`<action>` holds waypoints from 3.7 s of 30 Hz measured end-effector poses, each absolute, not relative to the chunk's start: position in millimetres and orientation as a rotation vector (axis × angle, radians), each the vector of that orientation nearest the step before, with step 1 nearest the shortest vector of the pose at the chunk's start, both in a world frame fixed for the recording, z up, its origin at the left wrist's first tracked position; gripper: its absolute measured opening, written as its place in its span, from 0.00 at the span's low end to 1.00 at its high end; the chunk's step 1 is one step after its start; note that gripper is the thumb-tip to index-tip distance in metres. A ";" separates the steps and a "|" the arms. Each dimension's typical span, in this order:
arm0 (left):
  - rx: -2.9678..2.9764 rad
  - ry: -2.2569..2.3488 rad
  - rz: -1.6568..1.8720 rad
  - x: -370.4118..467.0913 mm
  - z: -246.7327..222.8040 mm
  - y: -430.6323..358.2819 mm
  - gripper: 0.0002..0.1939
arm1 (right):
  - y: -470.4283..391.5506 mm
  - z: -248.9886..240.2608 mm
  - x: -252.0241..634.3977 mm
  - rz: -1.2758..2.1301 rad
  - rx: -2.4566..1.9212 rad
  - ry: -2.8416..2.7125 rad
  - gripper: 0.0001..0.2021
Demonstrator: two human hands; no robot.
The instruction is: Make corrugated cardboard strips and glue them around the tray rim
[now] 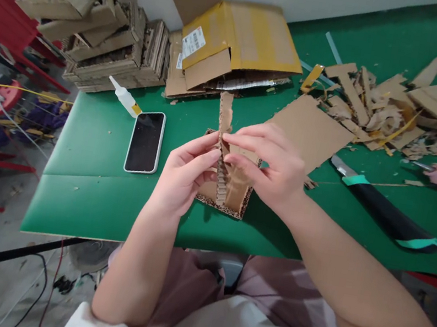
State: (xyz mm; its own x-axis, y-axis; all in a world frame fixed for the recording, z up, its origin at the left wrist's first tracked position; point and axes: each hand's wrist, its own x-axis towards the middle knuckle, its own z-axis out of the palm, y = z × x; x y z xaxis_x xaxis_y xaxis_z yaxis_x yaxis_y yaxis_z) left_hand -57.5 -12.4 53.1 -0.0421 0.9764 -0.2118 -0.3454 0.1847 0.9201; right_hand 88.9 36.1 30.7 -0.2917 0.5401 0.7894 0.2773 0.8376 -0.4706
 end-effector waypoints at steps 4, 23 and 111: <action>0.786 1.089 1.282 -58.7 55.0 -12.2 0.13 | 36.3 30.1 90.0 0.340 -0.557 -1.904 0.14; 0.791 1.073 1.328 -50.7 51.4 -12.3 0.11 | 36.6 27.0 87.8 0.081 -0.576 -1.903 0.10; 0.907 1.009 1.341 -49.7 45.4 -13.0 0.19 | 32.6 31.7 91.2 0.053 -0.725 -1.885 0.05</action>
State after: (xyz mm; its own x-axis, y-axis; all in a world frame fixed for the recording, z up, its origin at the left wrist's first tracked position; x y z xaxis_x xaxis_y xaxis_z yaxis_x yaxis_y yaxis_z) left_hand -49.7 -13.0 45.4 -0.0296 0.9981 -0.0543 -0.3286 0.0416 0.9435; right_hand 91.2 32.6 31.7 -0.2500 0.5041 0.8266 0.4565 0.8143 -0.3585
